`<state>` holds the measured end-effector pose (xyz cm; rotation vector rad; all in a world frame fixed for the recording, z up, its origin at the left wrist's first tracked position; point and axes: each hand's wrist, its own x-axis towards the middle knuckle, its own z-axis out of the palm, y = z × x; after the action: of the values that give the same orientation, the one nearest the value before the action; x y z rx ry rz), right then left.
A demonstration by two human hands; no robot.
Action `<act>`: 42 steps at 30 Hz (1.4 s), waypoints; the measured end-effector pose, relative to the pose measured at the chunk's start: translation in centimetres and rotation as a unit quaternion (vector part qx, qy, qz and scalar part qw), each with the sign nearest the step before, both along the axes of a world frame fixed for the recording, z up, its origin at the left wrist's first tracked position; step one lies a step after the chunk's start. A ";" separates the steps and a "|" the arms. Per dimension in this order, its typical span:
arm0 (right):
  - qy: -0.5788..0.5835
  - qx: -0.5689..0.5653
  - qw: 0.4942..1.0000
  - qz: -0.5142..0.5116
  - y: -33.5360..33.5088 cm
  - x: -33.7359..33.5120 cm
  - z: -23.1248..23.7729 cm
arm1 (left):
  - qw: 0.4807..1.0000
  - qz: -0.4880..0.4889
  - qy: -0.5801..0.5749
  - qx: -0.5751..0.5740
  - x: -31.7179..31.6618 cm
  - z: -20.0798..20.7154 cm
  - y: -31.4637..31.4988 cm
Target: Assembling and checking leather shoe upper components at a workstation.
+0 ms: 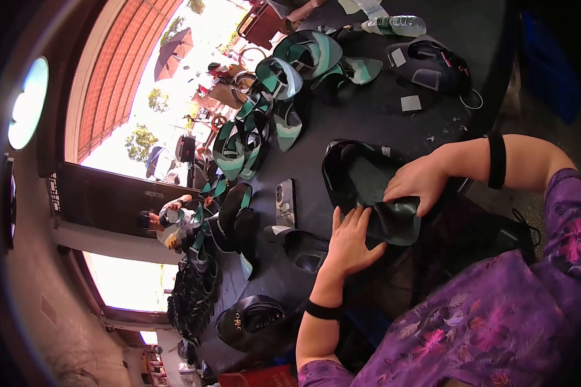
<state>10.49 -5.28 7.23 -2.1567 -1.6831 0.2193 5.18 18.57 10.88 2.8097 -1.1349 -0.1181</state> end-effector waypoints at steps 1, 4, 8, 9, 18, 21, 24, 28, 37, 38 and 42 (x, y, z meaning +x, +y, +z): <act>-0.007 0.002 1.000 -0.023 0.7 -0.7 0.2 | 1.000 0.001 -0.031 0.003 -0.5 0.1 -0.4; -0.063 0.030 0.996 -0.047 1.8 -1.6 -0.6 | 0.995 0.024 -0.061 0.078 -0.3 -1.0 -0.8; 0.026 0.081 0.995 -0.047 1.2 -2.0 -0.8 | 0.995 -0.013 -0.096 0.039 0.1 -2.6 -0.1; 0.046 0.084 0.994 -0.055 1.2 -1.9 -1.1 | 0.996 -0.020 -0.081 0.023 0.1 -2.2 0.0; 0.117 0.187 0.974 -0.041 0.8 -1.2 -2.7 | 0.993 -0.048 -0.096 0.040 -0.3 -2.4 1.3; -0.003 0.160 0.986 -0.037 0.1 -1.0 -3.5 | 0.989 -0.050 -0.116 0.072 0.1 -3.5 0.6; -0.085 0.127 0.988 -0.017 -0.4 -1.6 -2.8 | 0.983 -0.035 -0.157 0.091 -1.5 -4.4 0.2; -0.143 0.087 0.986 -0.006 -1.2 -2.7 -2.0 | 0.961 -0.011 -0.188 0.202 -1.7 -4.9 -0.5; -0.288 0.093 0.949 -0.090 3.0 -6.4 -3.8 | 0.987 0.029 -0.121 0.098 -1.8 -5.8 0.8; -0.297 0.113 0.944 -0.091 3.1 -5.8 -4.6 | 0.997 0.028 -0.066 0.009 -0.9 -6.0 1.5; -0.235 0.148 0.960 -0.045 1.8 -6.1 -3.2 | 0.996 0.047 -0.027 0.074 -1.6 -3.5 2.5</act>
<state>4.44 -3.50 4.00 -2.1522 -1.7088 -0.5792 3.60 21.05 7.42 3.0089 -1.0437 -0.1235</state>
